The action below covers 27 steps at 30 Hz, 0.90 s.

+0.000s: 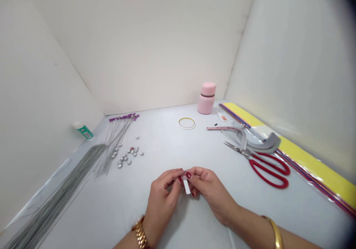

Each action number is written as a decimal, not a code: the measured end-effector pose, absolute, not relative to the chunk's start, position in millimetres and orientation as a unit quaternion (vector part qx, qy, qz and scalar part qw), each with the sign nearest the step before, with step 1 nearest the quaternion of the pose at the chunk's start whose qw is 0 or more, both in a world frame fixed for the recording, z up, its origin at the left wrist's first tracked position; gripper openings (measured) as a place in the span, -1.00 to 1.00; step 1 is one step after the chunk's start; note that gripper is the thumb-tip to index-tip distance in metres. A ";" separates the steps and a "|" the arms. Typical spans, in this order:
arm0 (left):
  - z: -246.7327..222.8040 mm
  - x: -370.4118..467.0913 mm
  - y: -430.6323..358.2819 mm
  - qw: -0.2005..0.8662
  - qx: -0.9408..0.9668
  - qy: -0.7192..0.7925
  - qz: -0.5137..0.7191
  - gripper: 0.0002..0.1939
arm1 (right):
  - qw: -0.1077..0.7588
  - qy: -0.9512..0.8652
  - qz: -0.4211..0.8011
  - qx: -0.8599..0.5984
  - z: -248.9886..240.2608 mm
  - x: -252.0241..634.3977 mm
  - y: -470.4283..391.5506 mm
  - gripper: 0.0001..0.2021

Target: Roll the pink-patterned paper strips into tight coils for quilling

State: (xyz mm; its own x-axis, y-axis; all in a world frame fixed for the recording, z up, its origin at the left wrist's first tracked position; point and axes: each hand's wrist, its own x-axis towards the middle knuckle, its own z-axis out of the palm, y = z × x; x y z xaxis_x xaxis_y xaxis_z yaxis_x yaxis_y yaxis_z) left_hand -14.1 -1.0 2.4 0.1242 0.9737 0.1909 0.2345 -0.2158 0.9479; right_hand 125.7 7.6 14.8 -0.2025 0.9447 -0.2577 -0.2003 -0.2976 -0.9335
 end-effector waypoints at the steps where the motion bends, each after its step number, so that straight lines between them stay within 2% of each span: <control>1: 2.0 -14.2 0.4 0.423 0.613 0.481 0.463 -0.82 | 0.430 -0.408 0.662 -0.458 14.0 125.6 7.8 -0.73; 8: 2.3 -13.3 2.7 0.455 0.595 0.468 0.469 -0.90 | 0.420 -0.420 0.655 -0.467 7.1 127.5 9.5 -0.73; 14: 0.5 -10.9 3.2 0.554 0.500 0.465 0.477 -0.89 | 0.409 -0.418 0.671 -0.455 4.6 127.0 8.7 -0.75; 18: -1.0 -11.9 5.0 0.534 0.480 0.498 0.485 -0.90 | 0.383 -0.431 0.667 -0.471 4.2 125.7 8.0 -0.76; 27: -0.7 -11.9 0.9 0.448 0.546 0.534 0.465 -0.90 | 0.388 -0.396 0.701 -0.448 6.6 127.7 5.2 -0.74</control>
State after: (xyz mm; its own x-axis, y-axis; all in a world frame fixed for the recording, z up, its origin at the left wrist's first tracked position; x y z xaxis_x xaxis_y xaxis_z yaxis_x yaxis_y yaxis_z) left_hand -11.9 0.9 -0.7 -0.0019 0.9996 0.0291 0.1659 -0.0284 0.9857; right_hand 127.7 5.2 6.6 -0.2975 0.8992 -0.3208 -0.1902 -0.3851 -0.9031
